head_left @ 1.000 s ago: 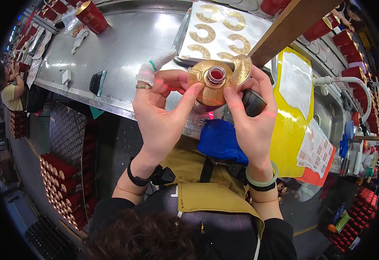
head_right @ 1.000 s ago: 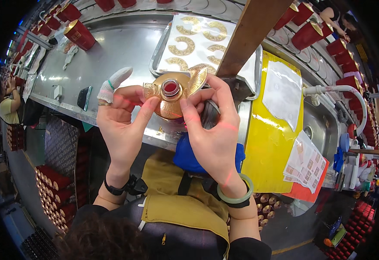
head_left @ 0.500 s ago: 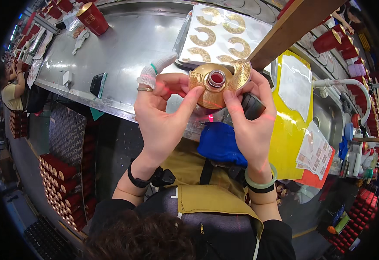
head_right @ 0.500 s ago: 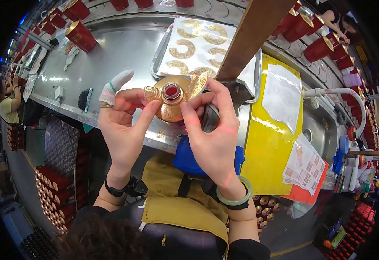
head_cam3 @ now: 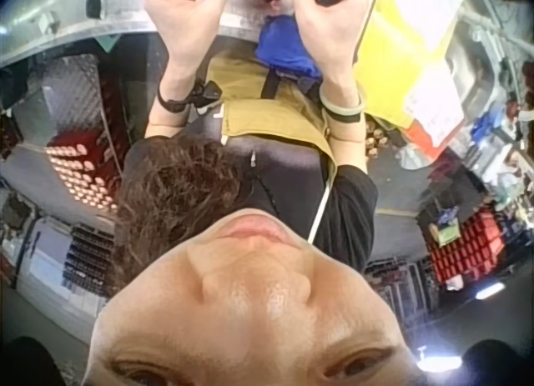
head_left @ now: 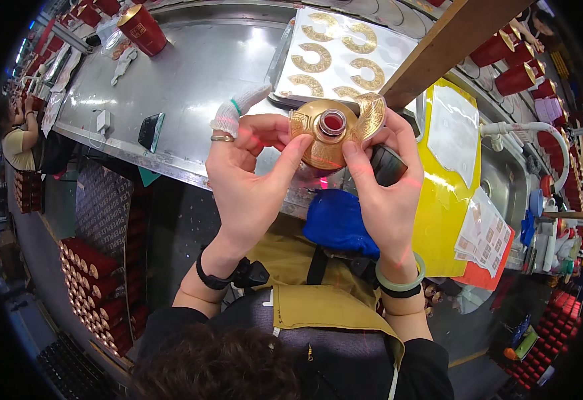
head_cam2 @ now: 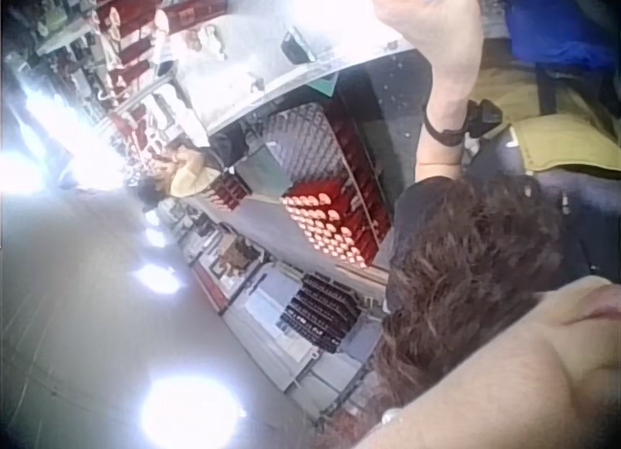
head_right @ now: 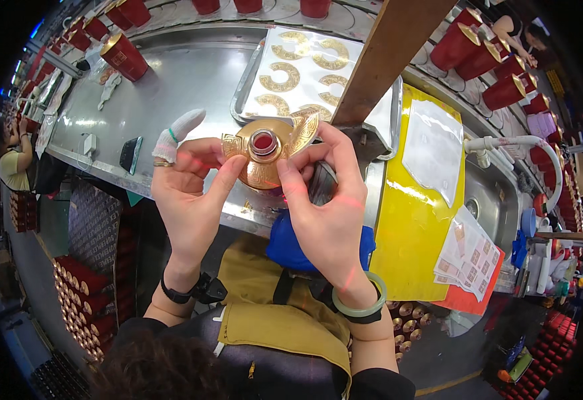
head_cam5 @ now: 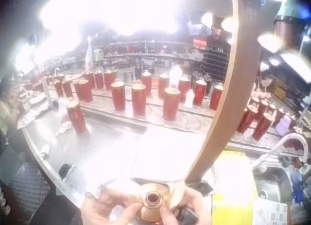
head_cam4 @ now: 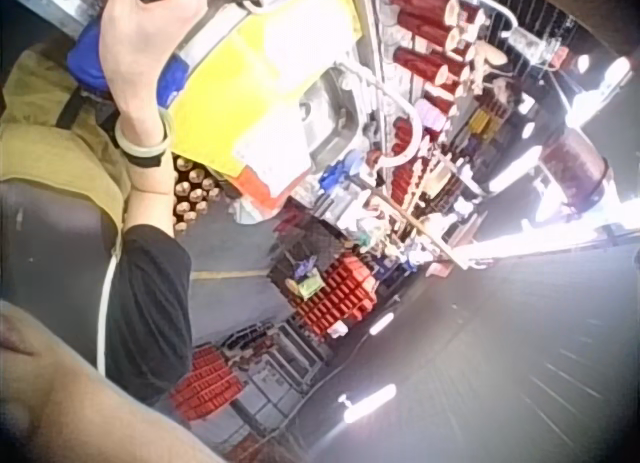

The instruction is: The worker is applying decorative labels and polishing the surface of red and gold liquor bottles on an assembly line.

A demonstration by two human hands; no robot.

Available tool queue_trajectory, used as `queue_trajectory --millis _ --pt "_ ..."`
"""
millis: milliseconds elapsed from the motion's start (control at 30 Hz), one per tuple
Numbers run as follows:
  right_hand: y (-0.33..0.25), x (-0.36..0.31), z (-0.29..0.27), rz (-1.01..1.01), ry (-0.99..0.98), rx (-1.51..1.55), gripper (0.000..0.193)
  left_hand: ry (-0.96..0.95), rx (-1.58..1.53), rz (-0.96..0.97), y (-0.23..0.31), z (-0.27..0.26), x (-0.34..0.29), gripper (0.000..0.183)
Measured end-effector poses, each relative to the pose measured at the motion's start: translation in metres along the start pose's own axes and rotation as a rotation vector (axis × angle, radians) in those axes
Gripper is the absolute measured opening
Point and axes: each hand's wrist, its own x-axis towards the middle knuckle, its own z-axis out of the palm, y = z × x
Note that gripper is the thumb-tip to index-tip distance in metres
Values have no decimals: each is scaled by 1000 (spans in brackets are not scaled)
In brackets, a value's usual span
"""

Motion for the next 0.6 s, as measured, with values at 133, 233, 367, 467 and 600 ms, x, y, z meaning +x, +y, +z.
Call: queue_trajectory --millis 133,233,367,467,600 --pt "2 0 1 -16 5 -12 46 -10 24 -1 1 -1 0 67" --pt "2 0 1 3 8 3 45 -10 25 3 0 -1 0 67" --pt "3 0 1 10 3 3 46 -12 5 0 0 0 0 67" --pt "4 0 0 22 0 -1 46 -19 0 14 -1 0 0 66" --pt "6 1 -1 13 -31 -21 49 -13 -11 -8 -1 -1 0 68"
